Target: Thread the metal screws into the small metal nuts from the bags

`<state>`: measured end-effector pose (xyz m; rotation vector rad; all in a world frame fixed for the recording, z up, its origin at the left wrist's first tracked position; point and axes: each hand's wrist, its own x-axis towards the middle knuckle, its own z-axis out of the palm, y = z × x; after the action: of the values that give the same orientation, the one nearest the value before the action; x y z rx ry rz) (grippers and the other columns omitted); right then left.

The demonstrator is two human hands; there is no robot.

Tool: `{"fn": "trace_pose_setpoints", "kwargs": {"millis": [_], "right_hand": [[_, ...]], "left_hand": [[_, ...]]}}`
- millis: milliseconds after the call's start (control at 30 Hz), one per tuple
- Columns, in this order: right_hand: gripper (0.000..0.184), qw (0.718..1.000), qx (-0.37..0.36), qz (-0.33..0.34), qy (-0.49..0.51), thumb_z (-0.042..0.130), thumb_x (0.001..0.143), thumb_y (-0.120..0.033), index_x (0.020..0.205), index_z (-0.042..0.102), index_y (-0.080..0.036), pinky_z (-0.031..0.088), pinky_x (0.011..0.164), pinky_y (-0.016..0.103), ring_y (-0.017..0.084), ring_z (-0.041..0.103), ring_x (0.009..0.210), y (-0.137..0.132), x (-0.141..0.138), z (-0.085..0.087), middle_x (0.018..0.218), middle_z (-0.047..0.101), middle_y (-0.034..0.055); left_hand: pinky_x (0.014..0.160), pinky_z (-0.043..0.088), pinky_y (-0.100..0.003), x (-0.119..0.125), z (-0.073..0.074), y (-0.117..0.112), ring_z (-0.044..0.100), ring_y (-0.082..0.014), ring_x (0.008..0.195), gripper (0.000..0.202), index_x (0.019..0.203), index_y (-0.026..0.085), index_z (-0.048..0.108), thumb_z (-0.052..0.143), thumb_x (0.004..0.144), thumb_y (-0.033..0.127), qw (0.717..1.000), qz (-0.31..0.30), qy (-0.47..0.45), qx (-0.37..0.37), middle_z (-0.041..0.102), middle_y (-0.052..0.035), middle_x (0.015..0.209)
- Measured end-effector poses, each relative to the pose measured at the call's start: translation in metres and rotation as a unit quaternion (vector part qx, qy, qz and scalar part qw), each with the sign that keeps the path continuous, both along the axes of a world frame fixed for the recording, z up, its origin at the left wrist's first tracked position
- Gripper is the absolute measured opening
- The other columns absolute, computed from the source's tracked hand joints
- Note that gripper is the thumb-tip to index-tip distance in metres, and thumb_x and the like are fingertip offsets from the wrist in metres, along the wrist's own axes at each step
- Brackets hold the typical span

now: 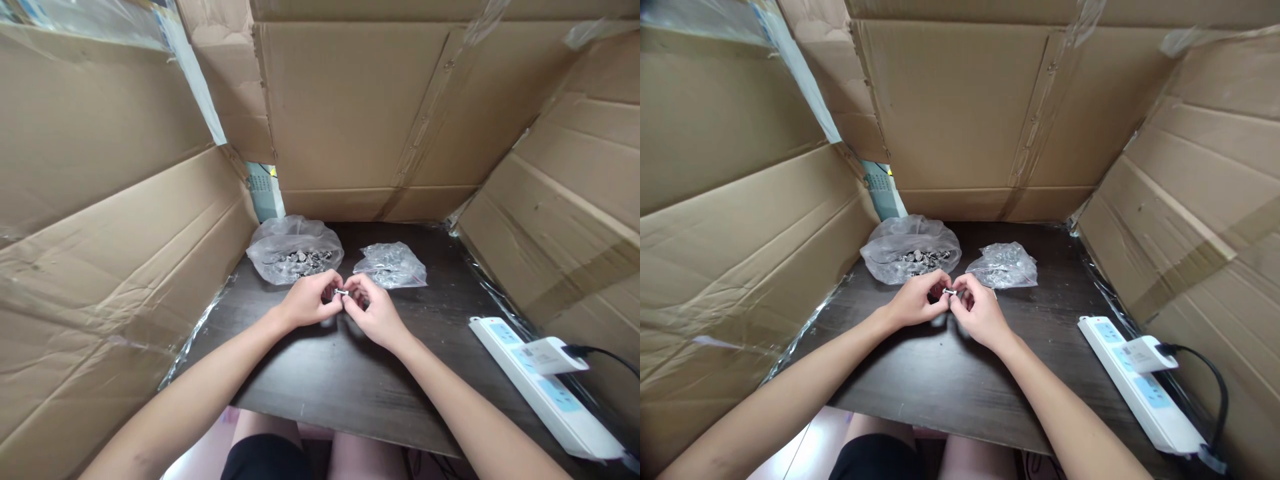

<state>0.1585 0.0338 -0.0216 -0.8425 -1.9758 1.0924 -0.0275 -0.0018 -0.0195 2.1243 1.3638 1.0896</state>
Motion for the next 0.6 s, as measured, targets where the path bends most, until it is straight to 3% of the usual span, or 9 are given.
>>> {"fn": "trace_pose_setpoints", "kwargs": {"millis": [433,600], "right_hand": [[0.020,0.999,-0.001,-0.028,0.017,0.062,0.090,-0.039,0.097,0.061,-0.020,0.047,0.061,0.028,0.016,0.059,0.064,0.0050,0.0024,0.0005,0.079,0.066,0.0035],[0.033,0.999,-0.016,-0.034,-0.001,0.054,0.096,-0.046,0.075,0.054,-0.020,0.043,0.057,0.026,0.014,0.054,0.056,0.0079,0.0063,0.0040,0.061,0.059,0.0006]], "left_hand": [[0.066,0.049,-0.025,-0.0012,0.0012,0.0013,0.062,-0.0133,0.070,0.013,0.098,0.018,0.064,0.061,0.087,0.024,0.999,0.012,0.018,0.038,0.067,-0.0015,0.084],[0.065,0.048,-0.024,-0.0031,-0.0008,0.0026,0.060,-0.0129,0.068,0.012,0.096,0.018,0.063,0.062,0.091,0.028,0.998,0.018,0.028,0.050,0.065,-0.0009,0.081]]}}
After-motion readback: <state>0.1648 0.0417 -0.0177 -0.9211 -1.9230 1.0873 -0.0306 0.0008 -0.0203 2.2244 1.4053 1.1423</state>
